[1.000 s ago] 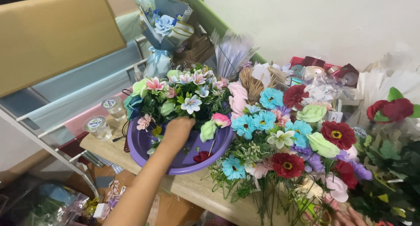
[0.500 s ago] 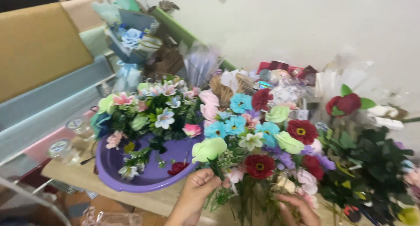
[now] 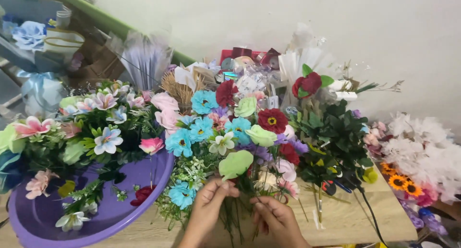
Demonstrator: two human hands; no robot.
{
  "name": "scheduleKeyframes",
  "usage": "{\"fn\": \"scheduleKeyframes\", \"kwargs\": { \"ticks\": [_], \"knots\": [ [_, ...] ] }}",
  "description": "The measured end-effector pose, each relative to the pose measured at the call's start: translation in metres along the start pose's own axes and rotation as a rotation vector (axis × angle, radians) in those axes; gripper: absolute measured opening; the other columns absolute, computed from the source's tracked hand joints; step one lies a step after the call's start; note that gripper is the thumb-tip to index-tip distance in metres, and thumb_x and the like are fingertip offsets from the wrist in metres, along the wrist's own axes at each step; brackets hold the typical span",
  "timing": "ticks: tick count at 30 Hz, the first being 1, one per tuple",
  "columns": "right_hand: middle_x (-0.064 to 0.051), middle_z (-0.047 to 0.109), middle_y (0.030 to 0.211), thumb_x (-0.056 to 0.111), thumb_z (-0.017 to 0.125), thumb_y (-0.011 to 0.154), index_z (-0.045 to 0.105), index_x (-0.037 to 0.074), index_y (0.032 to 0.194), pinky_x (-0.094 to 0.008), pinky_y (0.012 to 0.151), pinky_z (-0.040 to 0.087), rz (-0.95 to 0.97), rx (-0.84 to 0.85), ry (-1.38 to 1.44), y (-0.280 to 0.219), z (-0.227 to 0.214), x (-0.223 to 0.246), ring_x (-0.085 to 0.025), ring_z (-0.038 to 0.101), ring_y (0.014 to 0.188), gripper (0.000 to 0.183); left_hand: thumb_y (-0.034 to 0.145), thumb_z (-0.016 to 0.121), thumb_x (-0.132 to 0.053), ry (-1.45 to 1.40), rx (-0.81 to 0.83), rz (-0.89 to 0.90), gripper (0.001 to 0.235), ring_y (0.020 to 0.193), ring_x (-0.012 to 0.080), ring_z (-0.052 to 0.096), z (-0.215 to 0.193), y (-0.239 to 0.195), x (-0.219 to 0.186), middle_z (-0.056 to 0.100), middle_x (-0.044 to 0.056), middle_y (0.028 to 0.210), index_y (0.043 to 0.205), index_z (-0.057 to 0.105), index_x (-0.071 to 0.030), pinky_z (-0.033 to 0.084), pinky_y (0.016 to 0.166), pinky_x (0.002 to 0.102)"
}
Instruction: Selecting and placing various artificial flowers and leaves to create a floral arrangement in a bowl and a bouquet.
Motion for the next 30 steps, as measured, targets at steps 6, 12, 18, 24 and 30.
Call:
{"fn": "scheduleKeyframes", "kwargs": {
  "ticks": [6, 12, 18, 24, 30],
  "knots": [
    [-0.013, 0.073, 0.066, 0.014, 0.062, 0.098, 0.075, -0.003, 0.114, -0.027, 0.037, 0.042, -0.065, 0.035, 0.024, -0.007, -0.001, -0.008, -0.016, 0.056, 0.039, 0.027, 0.084, 0.075, -0.009, -0.062, 0.033, 0.135, 0.041, 0.096, 0.0230, 0.075, 0.024, -0.011, 0.004, 0.080, 0.011, 0.102, 0.123, 0.065, -0.004, 0.059, 0.086, 0.036],
    [-0.020, 0.069, 0.067, 0.013, 0.061, 0.099, 0.071, -0.005, 0.110, -0.030, 0.037, 0.037, 0.162, 0.124, 0.262, -0.011, 0.005, -0.009, -0.024, 0.054, 0.038, 0.023, 0.091, 0.067, 0.007, -0.408, -0.191, -0.030, 0.011, 0.072, 0.0284, 0.068, 0.034, -0.010, 0.018, 0.073, 0.019, 0.084, 0.100, 0.065, 0.002, 0.056, 0.071, 0.039],
    [-0.026, 0.067, 0.067, 0.011, 0.061, 0.100, 0.068, -0.007, 0.113, -0.031, 0.031, 0.033, 0.341, 0.079, 0.420, -0.008, 0.013, -0.027, -0.028, 0.049, 0.033, 0.023, 0.093, 0.067, -0.010, 0.119, -0.230, 0.120, 0.015, 0.080, 0.0144, 0.067, 0.029, -0.026, -0.003, 0.072, 0.004, 0.088, 0.107, 0.069, -0.009, 0.054, 0.071, 0.027],
    [-0.027, 0.073, 0.061, 0.005, 0.066, 0.096, 0.079, -0.010, 0.112, -0.031, 0.032, 0.039, 0.234, -0.078, 0.218, -0.016, 0.024, -0.004, -0.025, 0.054, 0.034, 0.026, 0.091, 0.072, -0.015, 0.158, -0.187, 0.137, 0.010, 0.080, 0.0151, 0.068, 0.025, -0.026, -0.004, 0.076, 0.004, 0.091, 0.099, 0.075, -0.010, 0.054, 0.072, 0.028],
    [-0.017, 0.082, 0.063, 0.005, 0.072, 0.086, 0.086, 0.000, 0.103, -0.029, 0.032, 0.054, -0.124, -0.158, -0.085, -0.019, 0.012, -0.012, -0.018, 0.060, 0.034, 0.023, 0.083, 0.075, -0.003, -0.106, -0.133, 0.061, 0.039, 0.112, 0.0204, 0.078, 0.022, -0.028, -0.015, 0.085, 0.011, 0.119, 0.122, 0.079, 0.000, 0.059, 0.100, 0.033]
  ]
}}
Point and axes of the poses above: each hand's wrist, its own y-axis towards the middle knuckle, its own z-axis out of the palm, x = y × z, the point moved 2 cm from there along y, towards the middle knuckle
